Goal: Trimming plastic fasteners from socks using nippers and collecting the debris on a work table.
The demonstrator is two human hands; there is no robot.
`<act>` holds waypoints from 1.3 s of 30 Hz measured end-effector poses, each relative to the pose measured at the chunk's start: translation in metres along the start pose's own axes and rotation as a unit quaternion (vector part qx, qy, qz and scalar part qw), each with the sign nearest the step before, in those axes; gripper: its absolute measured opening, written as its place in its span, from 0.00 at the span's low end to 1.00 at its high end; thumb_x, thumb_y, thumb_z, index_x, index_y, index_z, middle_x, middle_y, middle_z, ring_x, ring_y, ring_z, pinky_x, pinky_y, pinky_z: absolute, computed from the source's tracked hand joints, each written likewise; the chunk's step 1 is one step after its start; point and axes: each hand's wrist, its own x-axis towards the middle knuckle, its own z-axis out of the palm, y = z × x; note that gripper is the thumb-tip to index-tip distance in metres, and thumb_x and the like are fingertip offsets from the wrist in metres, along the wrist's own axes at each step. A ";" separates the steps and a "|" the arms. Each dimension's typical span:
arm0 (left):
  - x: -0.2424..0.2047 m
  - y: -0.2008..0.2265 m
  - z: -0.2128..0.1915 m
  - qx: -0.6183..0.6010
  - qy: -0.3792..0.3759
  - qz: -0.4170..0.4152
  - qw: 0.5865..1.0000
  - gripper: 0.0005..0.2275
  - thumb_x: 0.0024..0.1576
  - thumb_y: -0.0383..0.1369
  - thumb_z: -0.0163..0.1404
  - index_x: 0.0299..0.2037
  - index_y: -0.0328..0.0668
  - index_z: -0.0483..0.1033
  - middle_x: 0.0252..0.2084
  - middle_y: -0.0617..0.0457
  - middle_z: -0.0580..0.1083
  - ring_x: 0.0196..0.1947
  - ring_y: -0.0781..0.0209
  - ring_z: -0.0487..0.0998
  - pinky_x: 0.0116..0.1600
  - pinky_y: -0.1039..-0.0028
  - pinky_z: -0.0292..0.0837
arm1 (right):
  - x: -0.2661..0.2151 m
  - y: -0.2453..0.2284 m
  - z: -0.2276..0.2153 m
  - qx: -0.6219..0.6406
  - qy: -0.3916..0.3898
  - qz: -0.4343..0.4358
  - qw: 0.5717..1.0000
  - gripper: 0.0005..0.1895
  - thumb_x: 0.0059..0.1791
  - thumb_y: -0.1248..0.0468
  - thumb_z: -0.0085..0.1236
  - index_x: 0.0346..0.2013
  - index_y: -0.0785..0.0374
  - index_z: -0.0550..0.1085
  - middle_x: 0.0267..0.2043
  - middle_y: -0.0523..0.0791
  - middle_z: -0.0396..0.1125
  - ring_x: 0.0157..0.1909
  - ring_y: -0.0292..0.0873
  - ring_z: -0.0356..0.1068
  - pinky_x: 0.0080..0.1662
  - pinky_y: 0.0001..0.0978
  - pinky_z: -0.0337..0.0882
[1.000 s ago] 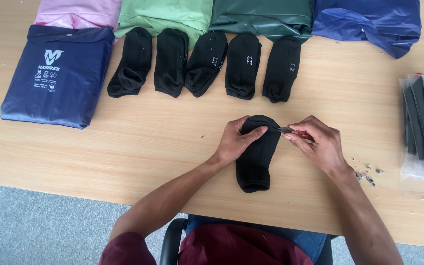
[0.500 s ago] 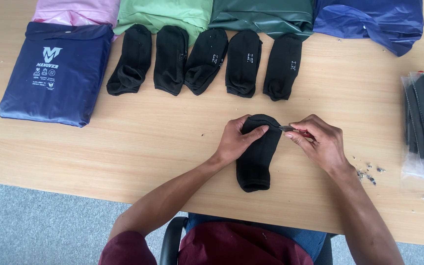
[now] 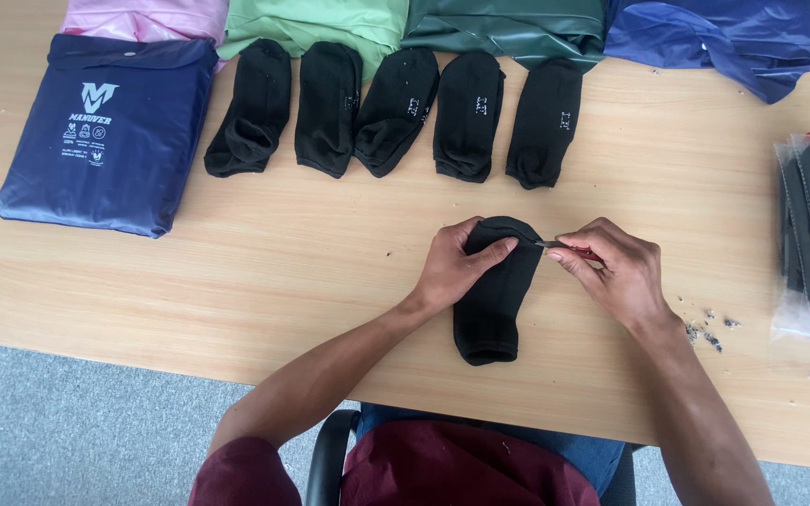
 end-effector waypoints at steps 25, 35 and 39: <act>0.000 0.008 0.001 -0.048 -0.027 0.014 0.998 0.08 0.58 0.34 0.58 0.29 0.42 0.77 0.19 0.53 0.73 0.24 0.67 0.78 0.25 0.84 0.70 | 0.000 -0.002 -0.001 -0.053 0.007 -0.032 0.998 0.08 0.48 0.65 0.72 0.40 0.61 0.81 0.31 0.44 0.72 0.31 0.45 0.75 0.31 0.30 0.76; -0.002 0.008 0.003 -0.086 -0.018 -0.017 0.996 0.09 0.58 0.35 0.58 0.28 0.41 0.78 0.19 0.51 0.74 0.23 0.67 0.79 0.26 0.84 0.73 | 0.001 -0.006 -0.003 -0.036 0.007 -0.029 0.999 0.07 0.47 0.65 0.71 0.39 0.60 0.81 0.29 0.44 0.71 0.30 0.47 0.74 0.30 0.32 0.76; -0.002 0.005 0.003 -0.093 -0.011 -0.025 0.995 0.09 0.58 0.35 0.58 0.27 0.41 0.78 0.19 0.51 0.74 0.23 0.66 0.79 0.26 0.83 0.73 | 0.000 -0.004 -0.001 -0.044 0.012 -0.034 0.998 0.07 0.47 0.65 0.71 0.38 0.60 0.82 0.29 0.43 0.72 0.30 0.45 0.74 0.30 0.31 0.77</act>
